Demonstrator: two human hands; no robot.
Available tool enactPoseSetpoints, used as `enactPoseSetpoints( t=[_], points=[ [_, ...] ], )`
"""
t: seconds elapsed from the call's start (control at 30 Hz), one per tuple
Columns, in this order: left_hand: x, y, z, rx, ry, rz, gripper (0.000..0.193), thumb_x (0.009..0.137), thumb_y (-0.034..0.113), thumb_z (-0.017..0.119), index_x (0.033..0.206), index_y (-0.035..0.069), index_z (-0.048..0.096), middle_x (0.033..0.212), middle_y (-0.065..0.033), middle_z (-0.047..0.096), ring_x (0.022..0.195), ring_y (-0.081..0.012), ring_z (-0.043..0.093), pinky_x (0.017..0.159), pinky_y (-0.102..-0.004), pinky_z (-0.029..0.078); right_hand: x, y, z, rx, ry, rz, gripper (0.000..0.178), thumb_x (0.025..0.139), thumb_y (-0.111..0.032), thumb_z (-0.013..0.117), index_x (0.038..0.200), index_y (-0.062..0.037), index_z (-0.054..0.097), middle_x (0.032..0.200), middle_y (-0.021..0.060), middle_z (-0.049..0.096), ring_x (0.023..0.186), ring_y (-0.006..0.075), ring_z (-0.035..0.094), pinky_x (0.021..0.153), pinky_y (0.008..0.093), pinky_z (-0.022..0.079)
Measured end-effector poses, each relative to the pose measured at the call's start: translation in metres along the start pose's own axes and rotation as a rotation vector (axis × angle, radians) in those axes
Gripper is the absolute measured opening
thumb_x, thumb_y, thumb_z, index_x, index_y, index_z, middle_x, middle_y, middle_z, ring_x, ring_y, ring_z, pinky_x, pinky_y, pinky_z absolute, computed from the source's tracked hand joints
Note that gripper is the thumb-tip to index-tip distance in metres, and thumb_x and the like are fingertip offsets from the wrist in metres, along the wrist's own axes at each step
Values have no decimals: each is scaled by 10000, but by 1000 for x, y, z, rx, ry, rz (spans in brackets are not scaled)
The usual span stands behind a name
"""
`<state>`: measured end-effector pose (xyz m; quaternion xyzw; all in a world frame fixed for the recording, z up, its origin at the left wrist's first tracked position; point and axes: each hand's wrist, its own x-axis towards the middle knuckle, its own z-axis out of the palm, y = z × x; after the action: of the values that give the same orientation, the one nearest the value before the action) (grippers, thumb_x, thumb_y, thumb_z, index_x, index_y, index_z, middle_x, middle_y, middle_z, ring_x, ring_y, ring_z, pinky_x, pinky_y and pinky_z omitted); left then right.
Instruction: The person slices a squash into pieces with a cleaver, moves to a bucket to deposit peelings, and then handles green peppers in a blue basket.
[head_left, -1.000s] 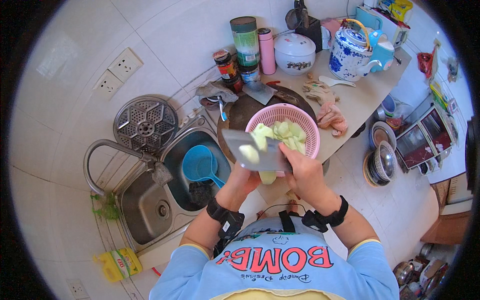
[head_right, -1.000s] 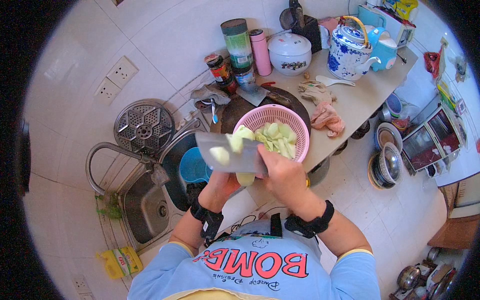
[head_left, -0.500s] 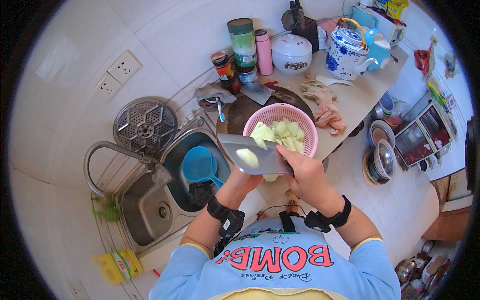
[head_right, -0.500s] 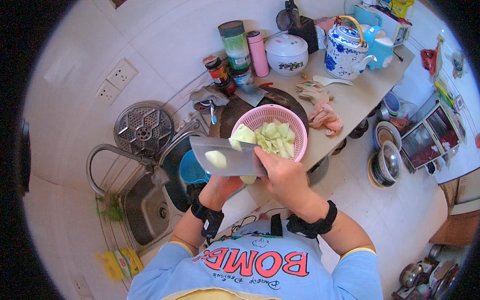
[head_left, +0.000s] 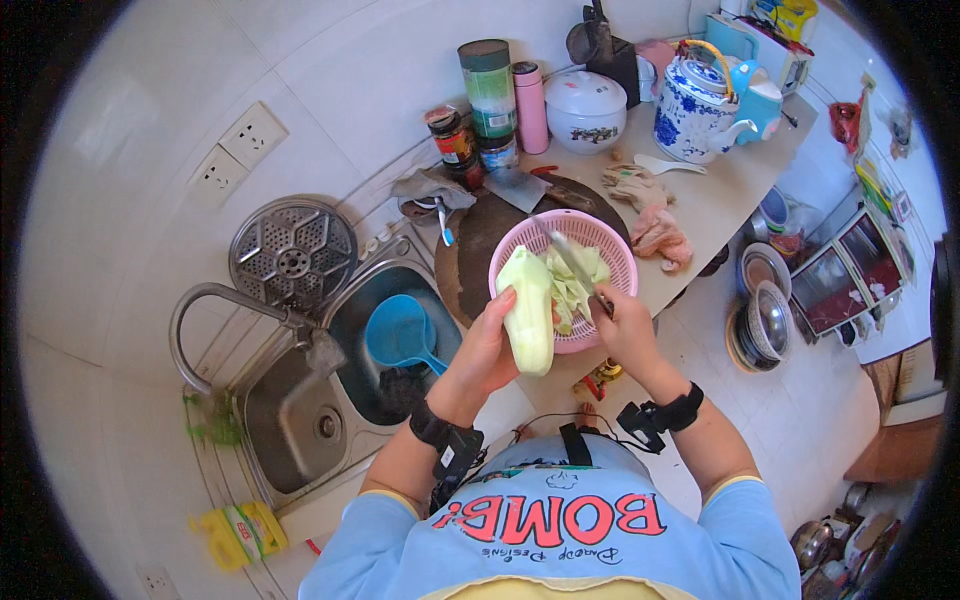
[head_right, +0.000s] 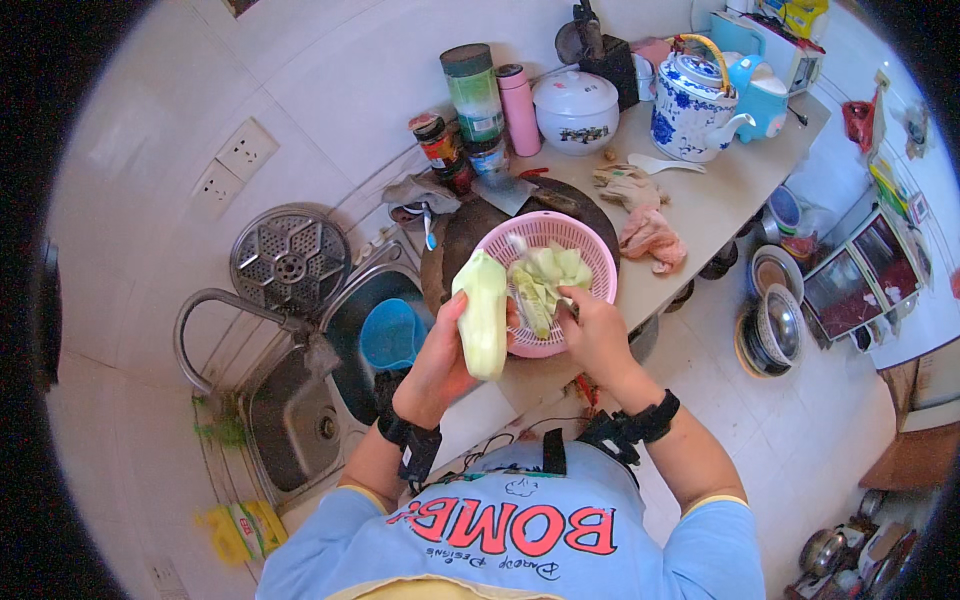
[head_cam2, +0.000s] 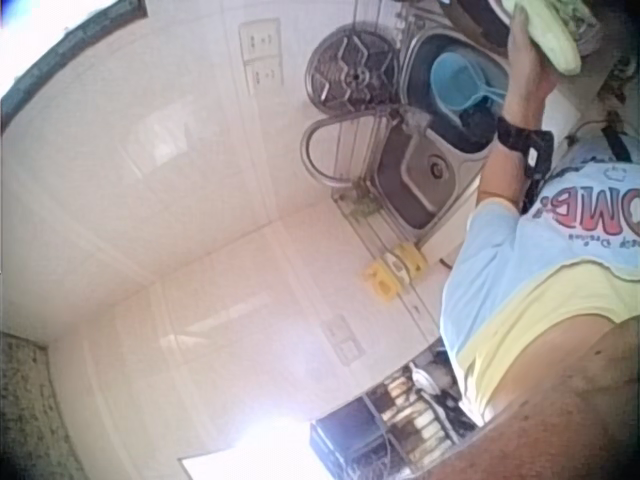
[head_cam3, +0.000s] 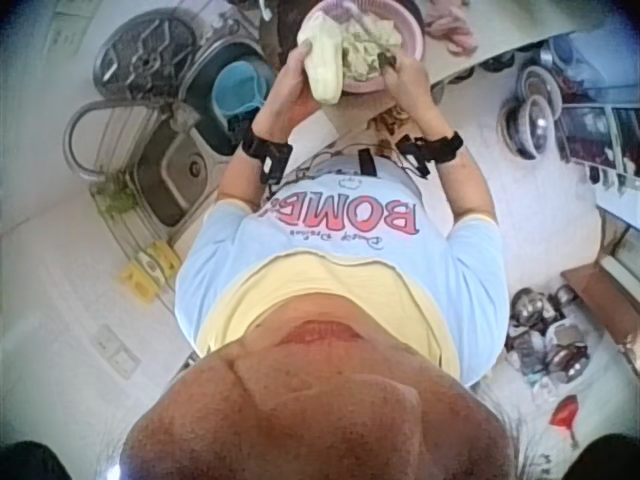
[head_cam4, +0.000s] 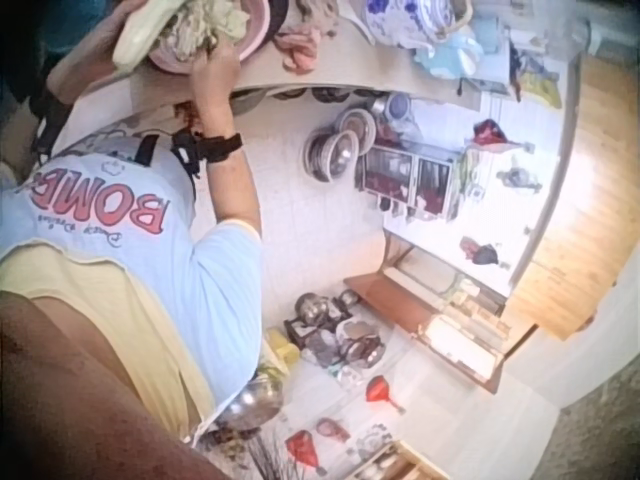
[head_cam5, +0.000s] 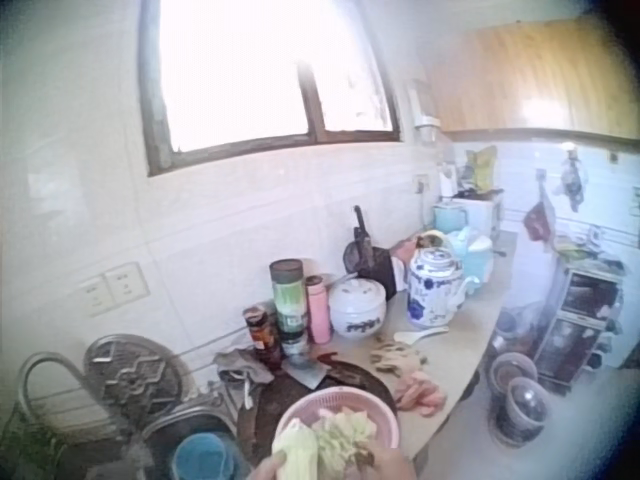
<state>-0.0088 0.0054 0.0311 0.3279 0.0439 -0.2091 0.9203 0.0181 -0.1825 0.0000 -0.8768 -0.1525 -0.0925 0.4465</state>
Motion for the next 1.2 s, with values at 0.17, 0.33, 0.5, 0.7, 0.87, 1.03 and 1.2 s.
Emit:
enactPoseSetpoints(
  t=[0.17, 0.33, 0.5, 0.7, 0.87, 1.03, 1.2],
  points=[
    [7, 3, -6, 84, -3, 81, 464, 829, 235, 528, 1215, 43, 356, 1117, -86, 495, 1040, -214, 491, 890, -336, 409, 9, 5, 1, 573, -201, 492, 170, 803, -132, 533, 754, 30, 553, 595, 49, 535, 490, 89, 469, 447, 239, 373],
    [21, -2, -15, 281, 10, 342, 685, 723, -39, 591, 1289, 119, 239, 1218, -80, 409, 1124, -215, 423, 949, -370, 356, 14, -12, 2, 991, -193, 774, 302, 828, -325, 541, 868, -29, 498, 625, 63, 514, 462, 134, 507, 378, 225, 395],
    [18, -1, -12, 373, -85, 475, 777, 673, -94, 607, 1299, 148, 215, 1250, -77, 382, 1153, -214, 395, 955, -359, 346, 14, -22, 6, 1261, -250, 828, 333, 808, -333, 573, 911, -26, 496, 682, 60, 528, 475, 120, 514, 377, 203, 404],
    [11, 7, -4, 562, -158, 581, 810, 668, -97, 615, 1316, 130, 185, 1295, -89, 345, 1178, -215, 369, 965, -348, 328, 19, -28, 11, 1420, -205, 876, 310, 790, -258, 610, 954, -23, 493, 712, 58, 535, 499, 107, 516, 369, 186, 408],
    [-5, 23, -8, 150, -267, 105, 604, 851, 256, 503, 1328, 67, 185, 1305, -123, 339, 1165, -275, 391, 937, -381, 374, 35, -27, -3, 1183, -154, 633, 311, 777, -238, 628, 953, -15, 503, 719, 28, 529, 510, 73, 490, 406, 176, 399],
    [-7, 38, -12, 154, -152, -181, 579, 838, 359, 492, 1255, -2, 313, 1148, -192, 476, 986, -336, 537, 825, -391, 471, 47, -33, -12, 900, -231, 454, 281, 779, -230, 624, 918, -12, 514, 709, 18, 530, 513, 64, 486, 450, 187, 402],
    [-6, 25, -24, 287, -87, -229, 554, 783, 271, 577, 1212, 1, 354, 1058, -159, 515, 831, -264, 592, 678, -341, 531, 42, -22, -11, 271, -60, 32, 303, 759, -139, 601, 1031, -29, 528, 756, 112, 585, 584, 187, 571, 519, 287, 453]
  ],
)
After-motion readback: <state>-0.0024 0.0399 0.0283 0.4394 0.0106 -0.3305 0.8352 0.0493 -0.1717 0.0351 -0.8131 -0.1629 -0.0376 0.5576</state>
